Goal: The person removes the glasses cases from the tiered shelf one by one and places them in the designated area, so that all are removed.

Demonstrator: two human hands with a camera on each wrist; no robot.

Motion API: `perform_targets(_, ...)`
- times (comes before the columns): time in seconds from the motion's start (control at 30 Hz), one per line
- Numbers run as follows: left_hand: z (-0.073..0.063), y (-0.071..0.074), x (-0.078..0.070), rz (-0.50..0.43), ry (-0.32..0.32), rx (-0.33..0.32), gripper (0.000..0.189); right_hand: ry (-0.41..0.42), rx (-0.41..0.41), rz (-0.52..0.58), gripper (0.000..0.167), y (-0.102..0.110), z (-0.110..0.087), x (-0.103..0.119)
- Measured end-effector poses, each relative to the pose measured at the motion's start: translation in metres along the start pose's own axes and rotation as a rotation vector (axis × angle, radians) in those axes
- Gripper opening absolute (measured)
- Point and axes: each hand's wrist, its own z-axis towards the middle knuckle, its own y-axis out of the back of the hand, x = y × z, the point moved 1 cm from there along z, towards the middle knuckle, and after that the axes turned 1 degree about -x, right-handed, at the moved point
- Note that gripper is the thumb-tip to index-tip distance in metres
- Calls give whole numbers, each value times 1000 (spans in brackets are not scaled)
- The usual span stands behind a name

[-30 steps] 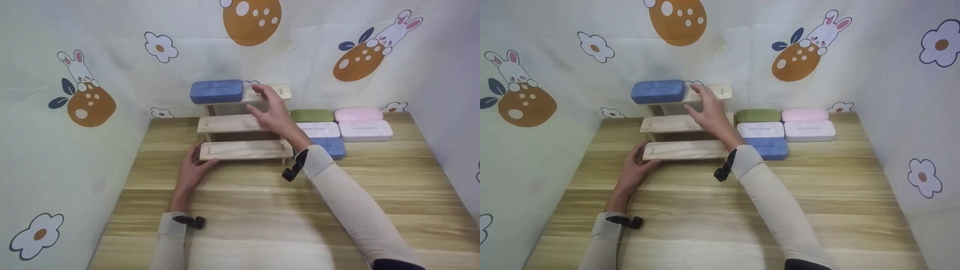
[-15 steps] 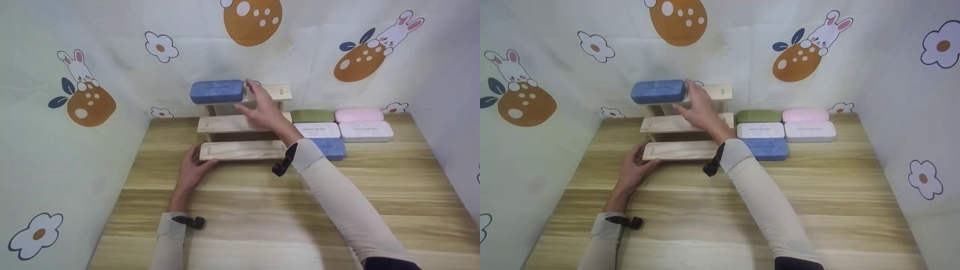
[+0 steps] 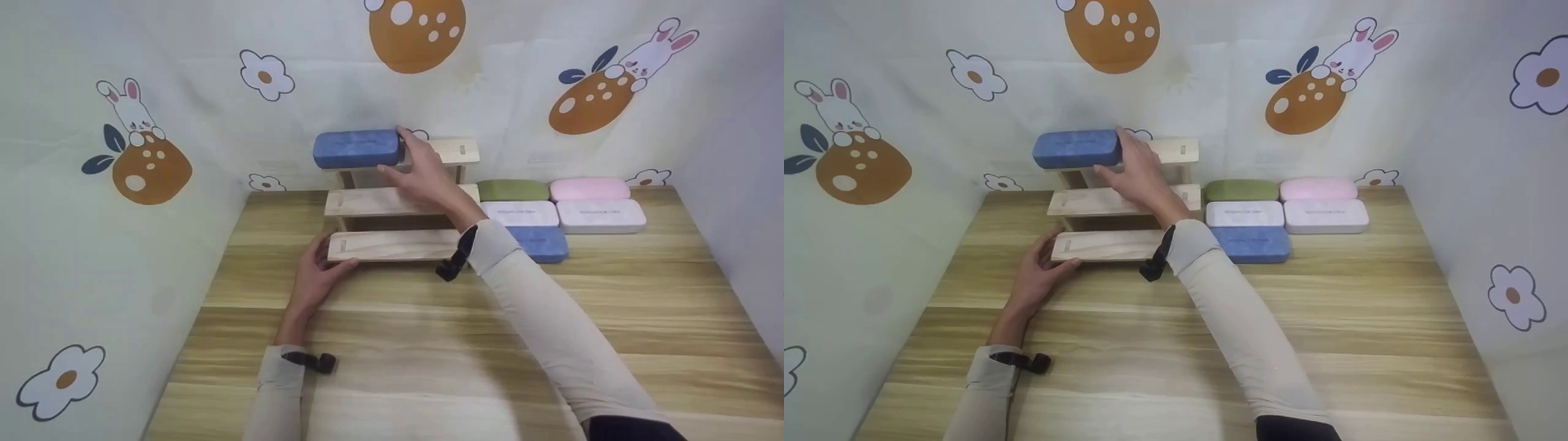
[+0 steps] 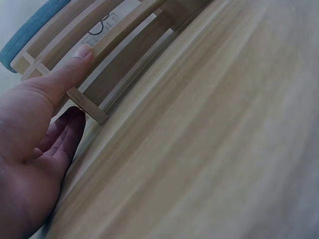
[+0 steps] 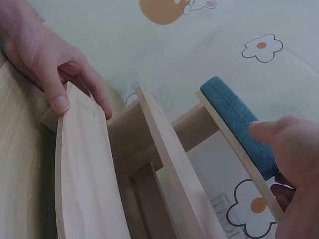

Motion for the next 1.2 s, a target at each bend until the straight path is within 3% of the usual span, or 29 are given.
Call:
perform_targets(0.23,0,-1,-1,-8,-13,5,93,-30,-58,44,92,-3,1,4)
perform_targets(0.7,0,-3,-1,-21,-10,4,88,-26,-157,-54,88,-14,0,6)
perform_targets(0.87,1,-2,0,8,3,1,92,-8,-220,17,81,-13,-3,2)
perform_targets(1.2,-2,0,-2,7,4,-8,95,112,-302,194,73,-4,-16,-10)
